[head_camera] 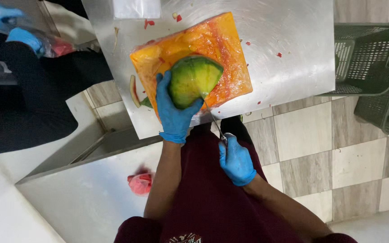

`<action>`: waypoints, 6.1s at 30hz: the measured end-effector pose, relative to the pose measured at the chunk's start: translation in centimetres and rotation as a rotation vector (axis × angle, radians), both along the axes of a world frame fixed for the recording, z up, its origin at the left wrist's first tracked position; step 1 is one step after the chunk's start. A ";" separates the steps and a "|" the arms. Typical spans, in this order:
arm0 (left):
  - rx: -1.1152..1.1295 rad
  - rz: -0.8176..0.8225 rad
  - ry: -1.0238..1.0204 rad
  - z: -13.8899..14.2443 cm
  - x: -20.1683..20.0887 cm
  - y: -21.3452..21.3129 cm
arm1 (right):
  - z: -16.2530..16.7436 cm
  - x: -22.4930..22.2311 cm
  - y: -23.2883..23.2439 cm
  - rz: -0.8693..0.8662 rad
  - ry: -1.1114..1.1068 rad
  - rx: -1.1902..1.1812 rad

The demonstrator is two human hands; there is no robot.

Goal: The person cuts a watermelon into triangular slices on an orange cutting board using a knife. The slices are then placed into a metal bowl. The person wears blue gloves throughout the task.

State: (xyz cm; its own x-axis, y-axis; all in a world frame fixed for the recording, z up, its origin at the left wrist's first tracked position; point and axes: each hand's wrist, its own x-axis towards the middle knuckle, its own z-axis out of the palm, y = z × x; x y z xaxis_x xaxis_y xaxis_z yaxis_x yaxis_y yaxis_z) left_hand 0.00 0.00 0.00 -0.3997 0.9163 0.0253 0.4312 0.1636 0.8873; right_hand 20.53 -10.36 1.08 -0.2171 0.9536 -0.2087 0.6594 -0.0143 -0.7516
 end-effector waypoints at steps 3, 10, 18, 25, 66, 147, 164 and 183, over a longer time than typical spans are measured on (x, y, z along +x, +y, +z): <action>-0.019 -0.001 -0.005 -0.9 0.1 -1.5 | -1.1 -0.3 -1.4 0.087 -0.137 0.283; -0.020 -0.021 0.008 2.0 0.3 -1.2 | 0.7 -1.7 1.5 0.141 -0.096 0.302; 0.064 -0.018 0.091 1.8 0.9 -2.0 | 0.1 -4.1 4.7 0.016 -0.049 -0.016; 0.076 0.008 0.078 2.9 2.0 -3.4 | 0.9 -3.8 5.8 0.052 -0.163 -0.145; 0.235 -0.303 -0.052 4.6 -4.9 -2.7 | 4.4 1.3 -0.9 0.041 0.123 0.184; 0.138 0.134 -1.151 -5.0 -13.0 -2.6 | -3.7 8.2 4.4 0.053 -0.059 0.078; 0.649 1.066 -1.013 -8.8 1.9 -5.3 | -0.2 0.4 6.6 0.313 -0.286 0.005; 0.679 1.119 -1.028 -8.5 3.2 -6.2 | -2.3 1.3 6.6 0.424 -0.397 0.034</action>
State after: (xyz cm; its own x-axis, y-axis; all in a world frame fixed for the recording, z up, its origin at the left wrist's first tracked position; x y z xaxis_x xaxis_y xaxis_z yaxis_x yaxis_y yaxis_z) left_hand 3.23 -6.18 -8.48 -0.9090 0.1175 -0.3998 -0.3963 -0.5403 0.7423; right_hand 21.84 -3.76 -1.26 -0.4926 0.8081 -0.3231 0.8337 0.3318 -0.4414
